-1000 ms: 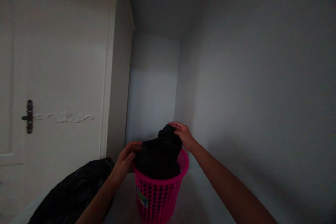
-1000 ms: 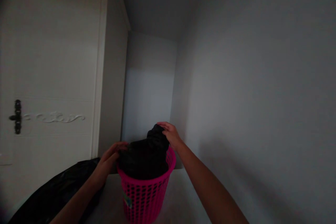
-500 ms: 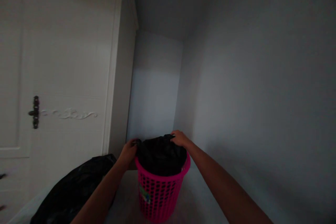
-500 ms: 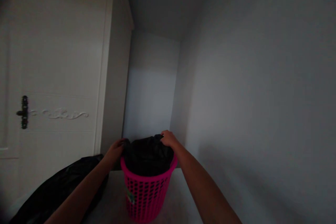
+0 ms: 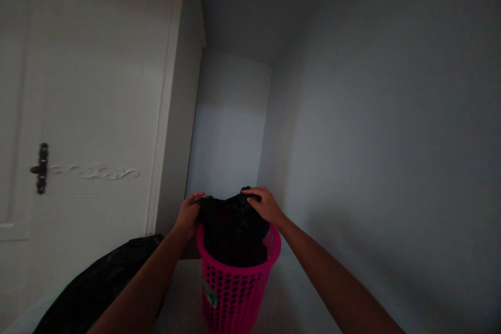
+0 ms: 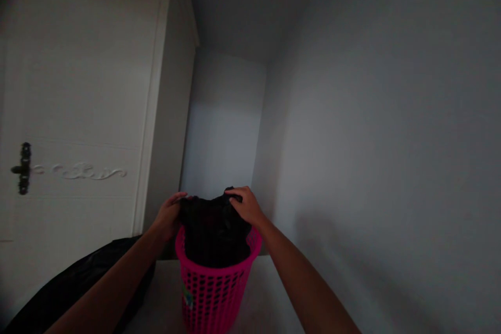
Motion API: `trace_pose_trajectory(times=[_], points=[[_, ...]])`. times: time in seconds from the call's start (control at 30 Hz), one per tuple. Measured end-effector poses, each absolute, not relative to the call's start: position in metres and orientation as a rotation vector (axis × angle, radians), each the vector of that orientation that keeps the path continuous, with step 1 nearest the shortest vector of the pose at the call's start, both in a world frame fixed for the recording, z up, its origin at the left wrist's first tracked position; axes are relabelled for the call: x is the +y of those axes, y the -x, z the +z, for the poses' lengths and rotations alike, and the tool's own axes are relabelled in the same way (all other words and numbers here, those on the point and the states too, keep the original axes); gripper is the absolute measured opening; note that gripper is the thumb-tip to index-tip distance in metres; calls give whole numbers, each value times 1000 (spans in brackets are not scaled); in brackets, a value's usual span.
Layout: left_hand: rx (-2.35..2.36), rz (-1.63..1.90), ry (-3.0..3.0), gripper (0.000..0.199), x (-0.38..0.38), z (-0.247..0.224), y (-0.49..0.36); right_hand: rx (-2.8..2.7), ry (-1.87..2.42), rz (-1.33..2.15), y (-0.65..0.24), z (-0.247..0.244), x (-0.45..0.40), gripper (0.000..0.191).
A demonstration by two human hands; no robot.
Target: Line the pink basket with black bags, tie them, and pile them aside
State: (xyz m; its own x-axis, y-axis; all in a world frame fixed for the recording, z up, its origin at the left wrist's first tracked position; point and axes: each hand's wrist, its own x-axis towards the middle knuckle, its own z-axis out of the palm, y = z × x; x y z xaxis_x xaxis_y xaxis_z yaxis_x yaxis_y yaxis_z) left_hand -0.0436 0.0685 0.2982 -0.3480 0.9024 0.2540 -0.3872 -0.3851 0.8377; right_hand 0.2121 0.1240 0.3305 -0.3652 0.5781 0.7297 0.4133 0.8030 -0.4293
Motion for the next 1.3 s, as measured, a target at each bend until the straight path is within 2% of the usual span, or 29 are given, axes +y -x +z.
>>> trace_pose_trajectory(times=[0.13, 0.23, 0.3, 0.43, 0.47, 0.5, 0.6, 0.63, 0.73, 0.8, 0.83, 0.87, 0.9, 1.0, 1.07, 1.2, 1.3], points=[[730, 1887, -994, 40, 45, 318, 44, -1823, 683, 216, -236, 348, 113, 27], [727, 1826, -1077, 42, 27, 325, 38, -1775, 750, 304, -251, 357, 103, 31], [742, 1781, -1118, 43, 19, 327, 26, -1912, 780, 351, -252, 357, 90, 42], [776, 1726, -1218, 38, 8, 328, -10, -2324, 635, 326, -227, 342, 51, 87], [782, 1713, -1262, 35, 6, 329, -18, -2382, 599, 299, -218, 338, 43, 91], [787, 1698, -1312, 33, 4, 330, -23, -2389, 592, 266, -210, 334, 38, 82], [796, 1661, -1450, 33, -2, 330, -21, -2268, 737, 228, -197, 333, 38, 23], [803, 1662, -1490, 39, -3, 329, -15, -2198, 806, 255, -197, 335, 42, 15], [885, 1693, -1640, 75, -1, 321, 3, -1992, 914, 431, -198, 342, 54, 20], [918, 1654, -1728, 103, 5, 314, 7, -1944, 865, 565, -194, 344, 55, 17], [916, 1616, -1739, 110, 8, 311, 5, -1959, 814, 616, -190, 344, 54, 13], [905, 1579, -1726, 108, 12, 308, 2, -1992, 755, 645, -186, 344, 52, 10], [896, 1553, -1700, 97, 15, 306, -2, -2031, 699, 656, -182, 344, 49, 11], [931, 1598, -1595, 55, 21, 302, -9, -2062, 626, 612, -185, 348, 49, 17], [956, 1676, -1519, 53, 23, 299, -6, -1964, 662, 529, -200, 354, 58, 14], [1021, 1780, -1398, 63, 23, 293, 5, -1632, 842, 318, -244, 370, 83, 17], [1074, 1735, -1476, 55, 20, 295, 3, -1656, 888, 203, -260, 380, 85, 23]])
